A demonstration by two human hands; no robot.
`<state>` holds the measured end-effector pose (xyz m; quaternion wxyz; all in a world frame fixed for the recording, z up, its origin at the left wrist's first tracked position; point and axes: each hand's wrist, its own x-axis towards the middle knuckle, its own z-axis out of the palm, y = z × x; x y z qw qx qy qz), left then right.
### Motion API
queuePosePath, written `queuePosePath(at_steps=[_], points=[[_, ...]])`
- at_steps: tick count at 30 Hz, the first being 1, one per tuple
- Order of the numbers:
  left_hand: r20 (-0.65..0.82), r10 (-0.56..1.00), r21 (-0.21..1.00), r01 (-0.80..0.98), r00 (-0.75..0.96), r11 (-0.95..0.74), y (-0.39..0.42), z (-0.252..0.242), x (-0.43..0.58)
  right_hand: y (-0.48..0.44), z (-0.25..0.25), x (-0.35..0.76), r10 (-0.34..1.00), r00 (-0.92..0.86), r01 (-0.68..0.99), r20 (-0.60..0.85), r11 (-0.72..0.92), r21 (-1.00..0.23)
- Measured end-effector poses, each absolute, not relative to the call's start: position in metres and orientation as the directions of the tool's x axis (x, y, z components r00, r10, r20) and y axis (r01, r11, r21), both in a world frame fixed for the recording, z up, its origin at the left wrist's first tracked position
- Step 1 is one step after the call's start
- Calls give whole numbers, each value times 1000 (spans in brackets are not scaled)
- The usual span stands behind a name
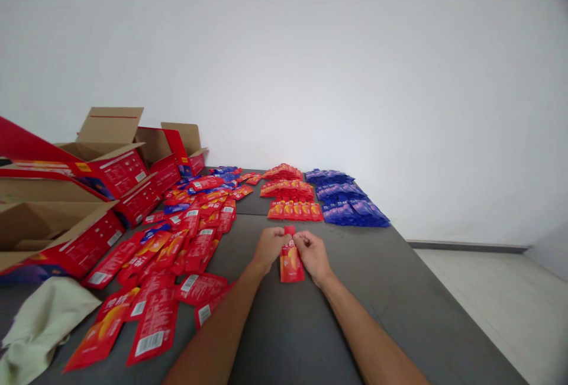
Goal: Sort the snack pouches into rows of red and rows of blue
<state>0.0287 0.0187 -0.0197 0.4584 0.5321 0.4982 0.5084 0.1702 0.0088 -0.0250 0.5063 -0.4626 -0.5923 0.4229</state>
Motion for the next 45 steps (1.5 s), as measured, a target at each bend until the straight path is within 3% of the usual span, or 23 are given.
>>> queuePosePath(at_steps=[7,14,18,21,24,31,39,45], points=[[238,960,930,318,-145,-182,24,-25,38,10,-23,171,959,48,283,279,254,-925],[197,962,976,127,-190,-175,22,-18,25,6,-21,173,967,-83,322,241,255,-912],[121,973,993,19,-196,-119,20,-16,23,7,-23,172,963,-13,381,269,253,-889],[-16,997,998,-66,-80,11,18,-16,28,10,-22,175,957,67,368,284,241,-898],[-53,998,996,-67,-27,51,17,-19,31,12,-21,179,958,89,335,273,230,-914],[4,986,989,-148,-166,-29,20,-17,23,10,-28,175,979,-74,342,190,204,-917],[-173,982,970,-163,68,183,10,-13,37,15,-26,180,980,67,262,187,163,-951],[-143,982,979,-165,-125,122,26,-18,30,9,-18,173,992,-43,162,122,127,-979]])
